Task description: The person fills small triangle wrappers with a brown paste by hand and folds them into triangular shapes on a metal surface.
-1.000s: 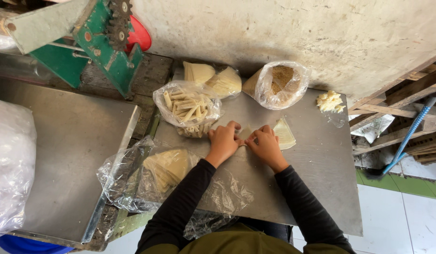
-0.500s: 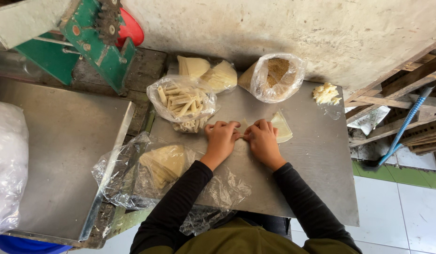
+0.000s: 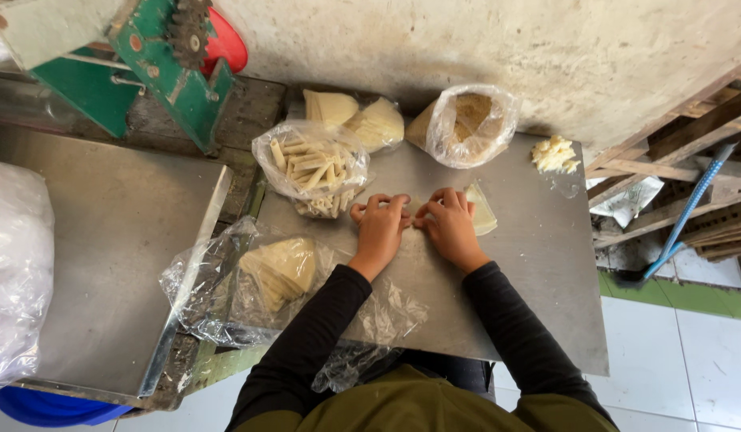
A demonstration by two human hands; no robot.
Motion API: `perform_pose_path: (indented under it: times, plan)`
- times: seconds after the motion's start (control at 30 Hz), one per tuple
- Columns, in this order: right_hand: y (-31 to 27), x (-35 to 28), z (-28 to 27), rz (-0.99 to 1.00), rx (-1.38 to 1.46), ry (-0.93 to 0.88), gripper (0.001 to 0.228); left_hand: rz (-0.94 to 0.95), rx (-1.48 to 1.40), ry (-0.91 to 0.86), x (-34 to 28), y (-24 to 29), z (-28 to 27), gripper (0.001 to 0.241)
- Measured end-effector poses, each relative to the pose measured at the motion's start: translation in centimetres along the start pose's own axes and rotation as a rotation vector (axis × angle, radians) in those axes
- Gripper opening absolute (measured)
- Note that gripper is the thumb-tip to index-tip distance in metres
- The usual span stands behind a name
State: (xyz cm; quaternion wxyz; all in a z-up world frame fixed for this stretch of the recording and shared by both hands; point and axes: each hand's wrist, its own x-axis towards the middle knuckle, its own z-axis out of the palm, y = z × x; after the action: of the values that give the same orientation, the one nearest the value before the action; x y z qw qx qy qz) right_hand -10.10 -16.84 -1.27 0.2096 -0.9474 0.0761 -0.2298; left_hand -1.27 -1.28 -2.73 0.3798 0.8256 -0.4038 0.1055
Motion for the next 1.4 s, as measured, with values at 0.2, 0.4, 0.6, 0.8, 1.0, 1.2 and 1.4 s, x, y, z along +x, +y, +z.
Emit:
perform_pose_path:
  times: [0.2,0.4,0.6,0.8,1.0,1.2,1.4]
  plan:
    - [-0.8,-1.9,0.6,0.185,-0.004,-0.022,0.01,-0.209,-0.046,-0.094,-0.7,1.4,0.0,0.037]
    - [-0.9,-0.9,2.3,0.281,-0.006,0.087,0.025,-0.422,-0.059,-0.083,-0.1,2.0,1.4,0.066]
    - [0.6,2.9,5.1,0.232,-0.168,0.195,0.026,-0.322,0.119,0.095,2.7,0.0,4.6,0.073]
    - [1.5,6.2,5.5,0.243,-0.198,0.222,0.023,-0.295,0.215,0.143,6.0,-1.5,6.1,0.057]
    - [0.1,4.4,0.2,0.244,-0.028,0.187,0.026,-0.205,-0.105,-0.052,5.3,-1.2,2.1,0.037]
    - [-2.2,2.0,-4.9,0.225,0.123,0.172,0.022,-0.003,0.048,-0.058,4.2,1.7,-0.8,0.032]
    - [-0.1,2.8,-8.5,0.16,0.029,0.329,0.017,0.152,0.025,0.31,0.5,5.7,-5.0,0.026]
